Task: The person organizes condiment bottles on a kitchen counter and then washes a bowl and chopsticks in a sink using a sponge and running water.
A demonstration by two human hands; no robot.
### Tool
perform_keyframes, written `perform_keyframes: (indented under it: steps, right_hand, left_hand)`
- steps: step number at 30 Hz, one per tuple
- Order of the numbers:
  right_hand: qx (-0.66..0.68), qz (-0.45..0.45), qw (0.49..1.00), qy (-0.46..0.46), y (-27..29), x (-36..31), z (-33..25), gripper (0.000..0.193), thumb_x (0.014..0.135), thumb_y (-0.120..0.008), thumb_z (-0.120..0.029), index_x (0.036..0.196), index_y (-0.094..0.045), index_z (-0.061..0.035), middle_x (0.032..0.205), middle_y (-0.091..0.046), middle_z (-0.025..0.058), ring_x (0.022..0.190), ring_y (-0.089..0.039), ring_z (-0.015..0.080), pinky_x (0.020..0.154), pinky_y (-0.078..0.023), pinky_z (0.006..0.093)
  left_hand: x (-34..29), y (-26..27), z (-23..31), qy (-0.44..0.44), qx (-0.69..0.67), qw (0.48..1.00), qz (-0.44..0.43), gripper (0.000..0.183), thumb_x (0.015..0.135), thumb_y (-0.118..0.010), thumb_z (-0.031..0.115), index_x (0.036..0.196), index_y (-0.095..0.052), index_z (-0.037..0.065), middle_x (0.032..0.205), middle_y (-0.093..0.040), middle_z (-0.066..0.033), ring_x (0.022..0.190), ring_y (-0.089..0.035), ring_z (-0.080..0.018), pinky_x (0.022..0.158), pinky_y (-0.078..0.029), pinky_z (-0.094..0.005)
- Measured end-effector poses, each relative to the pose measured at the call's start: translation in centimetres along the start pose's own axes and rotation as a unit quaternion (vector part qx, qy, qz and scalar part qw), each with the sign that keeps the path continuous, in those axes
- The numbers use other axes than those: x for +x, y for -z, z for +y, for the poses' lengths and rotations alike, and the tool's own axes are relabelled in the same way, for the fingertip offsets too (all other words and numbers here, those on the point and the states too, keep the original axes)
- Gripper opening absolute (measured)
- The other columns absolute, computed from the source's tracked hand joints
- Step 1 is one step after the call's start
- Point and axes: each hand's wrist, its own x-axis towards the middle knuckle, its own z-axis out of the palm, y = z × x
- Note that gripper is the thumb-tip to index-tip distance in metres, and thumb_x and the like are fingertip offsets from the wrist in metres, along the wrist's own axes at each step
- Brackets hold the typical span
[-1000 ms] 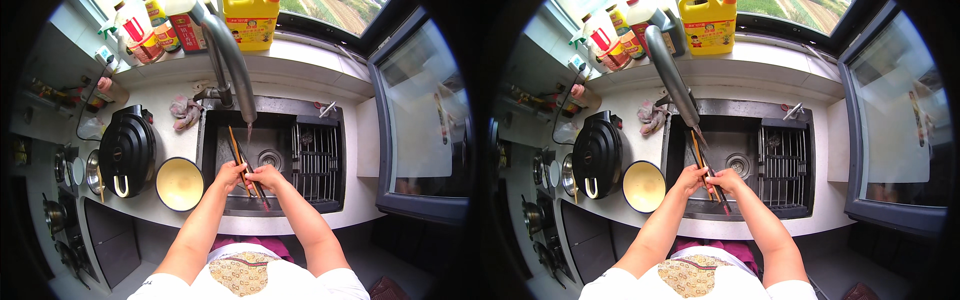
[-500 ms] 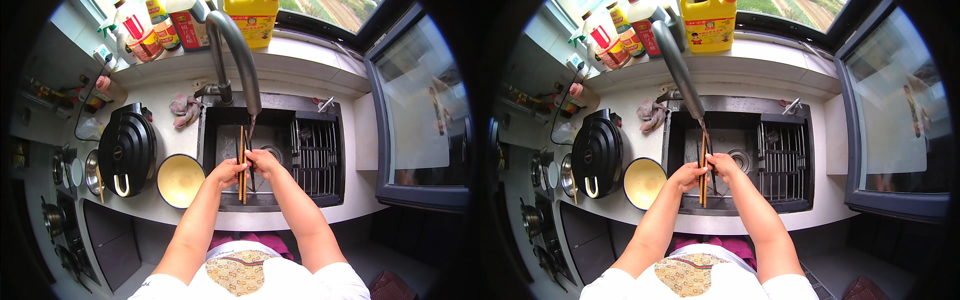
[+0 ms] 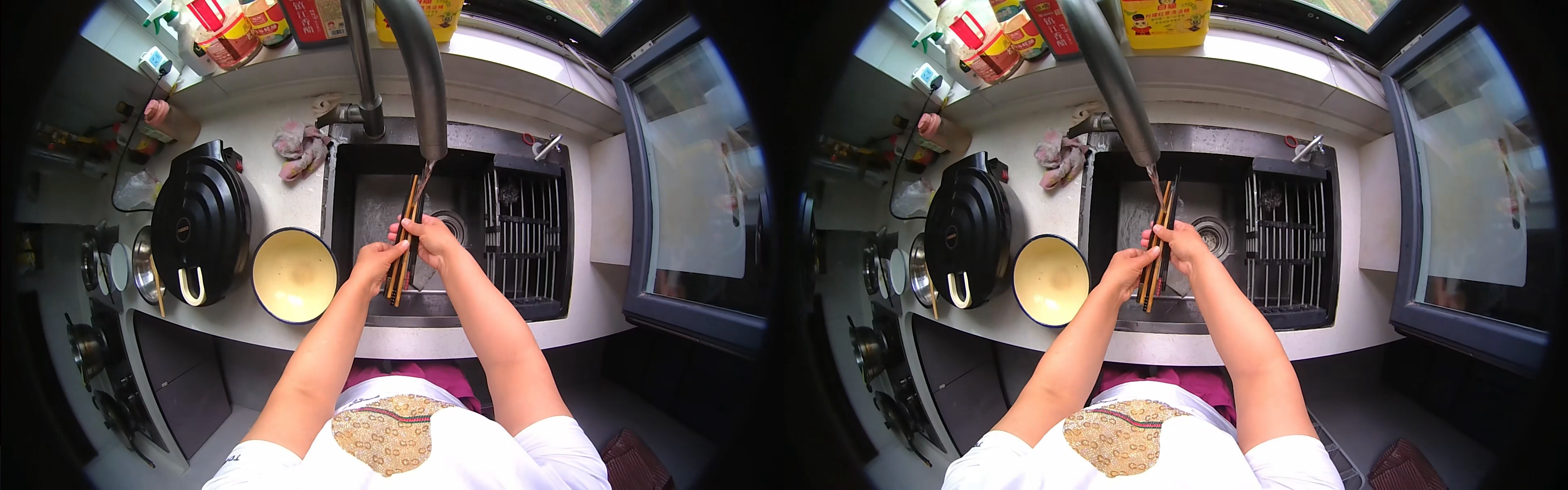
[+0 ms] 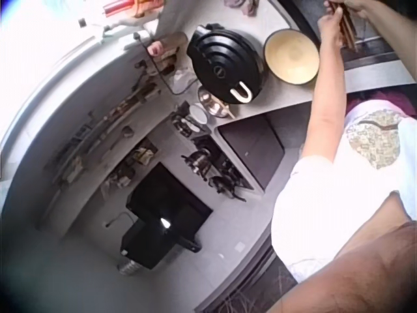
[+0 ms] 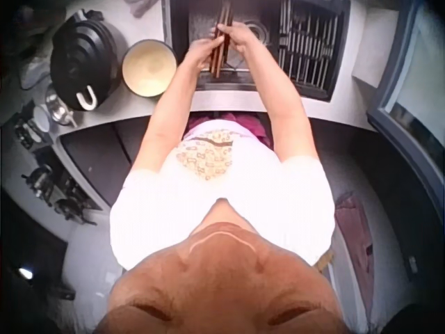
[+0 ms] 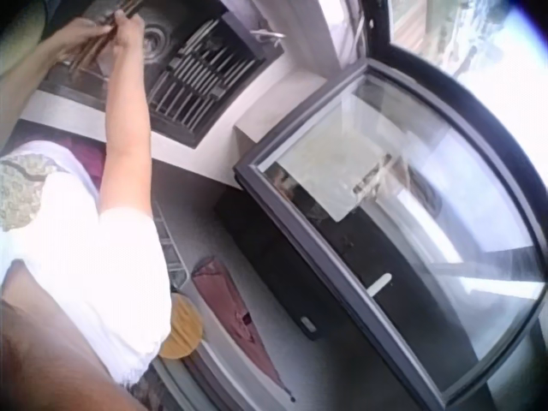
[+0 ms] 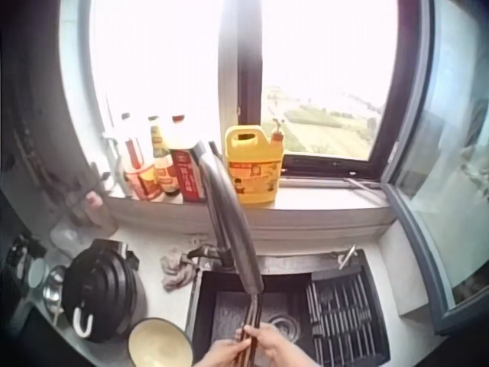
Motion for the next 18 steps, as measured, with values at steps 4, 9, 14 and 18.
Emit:
perform_keyframes:
  steps: [4, 9, 14, 18]
  right_hand:
    - [0.014, 0.012, 1.0, -0.004, -0.2, 0.0, -0.6, 0.018, 0.093, -0.049, -0.009, 0.108, -0.049, 0.0016, 0.103, -0.06, 0.0175, 0.096, -0.061, 0.0279, 0.084, -0.053, 0.041]
    - [-0.021, 0.014, 1.0, -0.013, -0.4, 0.5, -0.5, 0.019, 0.093, -0.05, -0.009, 0.108, -0.05, 0.002, 0.102, -0.061, 0.0164, 0.096, -0.062, 0.0258, 0.083, -0.053, 0.0384]
    - [-0.039, -0.007, 0.998, -0.04, -0.3, 0.8, -0.2, 0.019, 0.093, -0.051, -0.01, 0.107, -0.051, 0.0026, 0.101, -0.062, 0.0156, 0.095, -0.062, 0.0249, 0.082, -0.053, 0.037]
    - [-0.001, -0.008, 0.999, -0.045, 0.6, 1.8, 0.6, 0.018, 0.092, -0.051, -0.009, 0.106, -0.051, 0.0034, 0.097, -0.063, 0.0171, 0.091, -0.063, 0.0269, 0.079, -0.053, 0.038]
  left_hand:
    - [-0.5, 0.3, -0.4, 0.001, -0.001, 0.998, -0.059, 0.029, 0.089, -0.06, 0.03, 0.099, -0.058, 0.003, 0.079, -0.061, -0.0046, 0.072, -0.061, -0.015, 0.063, -0.052, -0.0291]
    - [-0.7, 0.2, -2.5, -0.015, -0.125, 0.974, -0.19, 0.031, 0.088, -0.058, 0.011, 0.117, -0.048, 0.005, 0.1, -0.059, -0.0076, 0.088, -0.061, -0.0178, 0.078, -0.055, -0.0333]
    - [-1.2, 0.2, -3.3, -0.019, -0.21, 0.955, -0.208, 0.039, 0.086, -0.059, 0.009, 0.123, -0.046, 0.006, 0.116, -0.055, -0.0122, 0.101, -0.059, -0.0227, 0.087, -0.051, -0.04]
    - [-2.8, -0.2, -5.0, -0.012, -0.345, 0.917, -0.201, 0.043, 0.092, -0.051, 0.029, 0.127, -0.044, 0.005, 0.127, -0.05, -0.0159, 0.11, -0.055, -0.0263, 0.095, -0.044, -0.0457]
